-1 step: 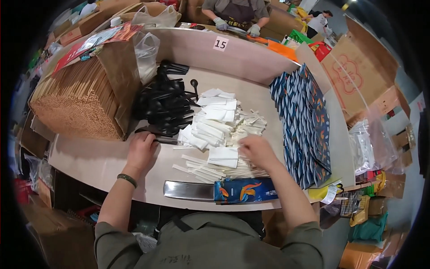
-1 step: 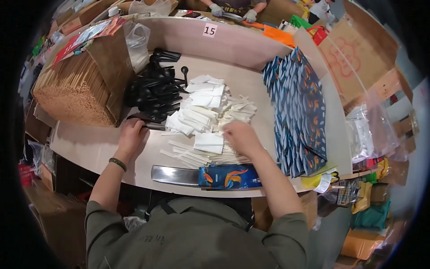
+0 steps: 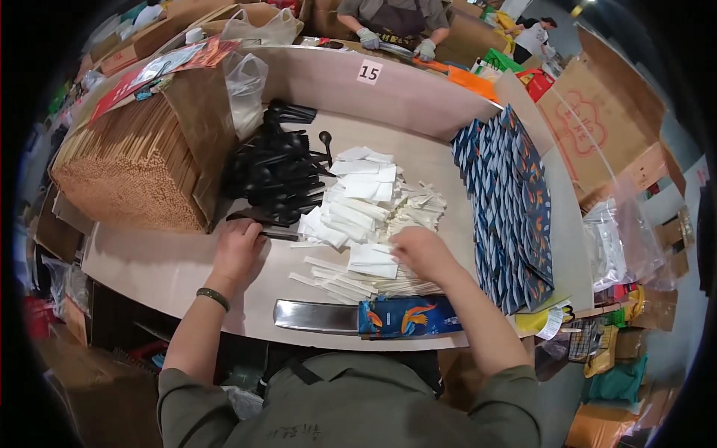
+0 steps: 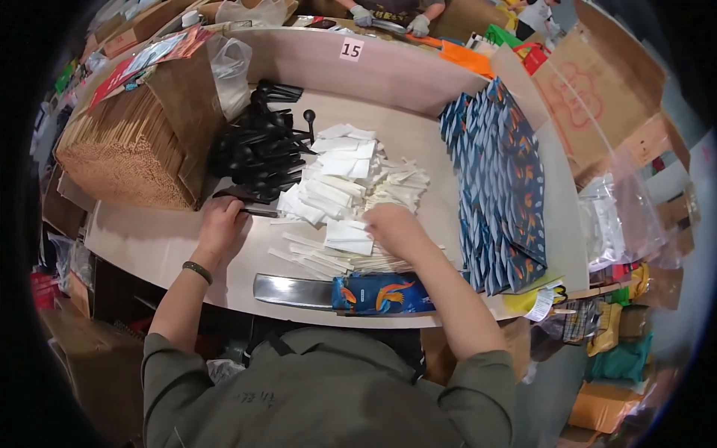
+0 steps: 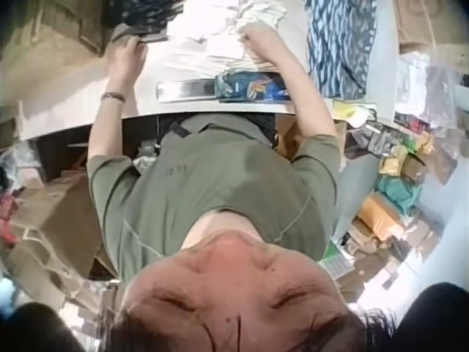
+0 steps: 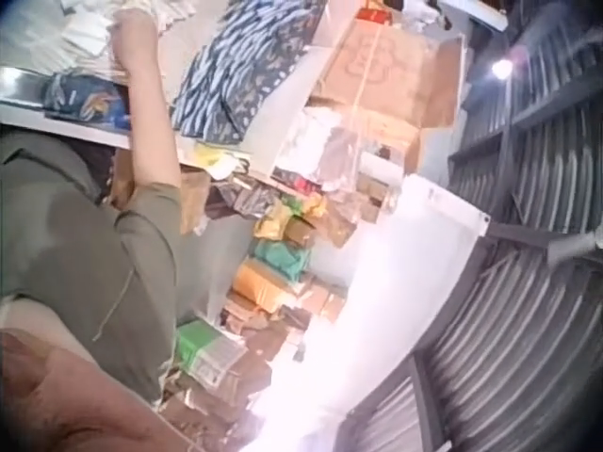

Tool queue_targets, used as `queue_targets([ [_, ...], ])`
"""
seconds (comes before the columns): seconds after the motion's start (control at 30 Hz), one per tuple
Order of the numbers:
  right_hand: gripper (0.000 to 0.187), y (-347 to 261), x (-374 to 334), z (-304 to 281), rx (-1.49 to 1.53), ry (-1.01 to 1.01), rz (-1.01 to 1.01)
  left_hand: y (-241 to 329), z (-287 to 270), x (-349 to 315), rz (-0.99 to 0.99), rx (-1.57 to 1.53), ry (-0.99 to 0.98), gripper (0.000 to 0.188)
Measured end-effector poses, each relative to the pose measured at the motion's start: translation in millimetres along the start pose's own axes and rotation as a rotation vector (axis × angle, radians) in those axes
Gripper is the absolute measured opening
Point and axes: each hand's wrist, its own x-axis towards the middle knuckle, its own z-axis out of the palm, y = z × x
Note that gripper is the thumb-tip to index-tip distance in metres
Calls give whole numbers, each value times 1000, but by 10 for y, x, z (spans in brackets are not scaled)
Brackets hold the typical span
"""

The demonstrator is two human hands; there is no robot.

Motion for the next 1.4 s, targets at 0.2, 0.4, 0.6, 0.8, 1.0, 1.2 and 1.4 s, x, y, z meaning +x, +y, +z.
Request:
queue_targets([
  [0.2, 12, 41, 161, 321, -339, -340, -190, 29, -43, -92, 51, 90, -122, 17],
  [0.4, 16, -682, -67, 49, 142, -226, 33, 44, -138, -60, 32, 70, -36, 16],
  [0.6, 14, -995, -529, 765, 17, -219, -272, 41, -91, -52, 99, 45, 38, 12],
  [0.8, 16, -1067, -540, 721, 206, -255, -108, 343, -263, -226, -63, -99, 34, 15],
  [1.0, 27, -998, -706, 698, 56, 78, -269, 1030, -478, -370, 79, -362, -273, 18],
  [1.2, 43, -760, -1106, 742, -108, 164, -481, 1302, -252, -605, 202, -426, -259, 15],
  [1.4, 39, -674, -1096, 1472, 20, 197, -627, 819, -584, -446, 201, -148, -55, 26],
])
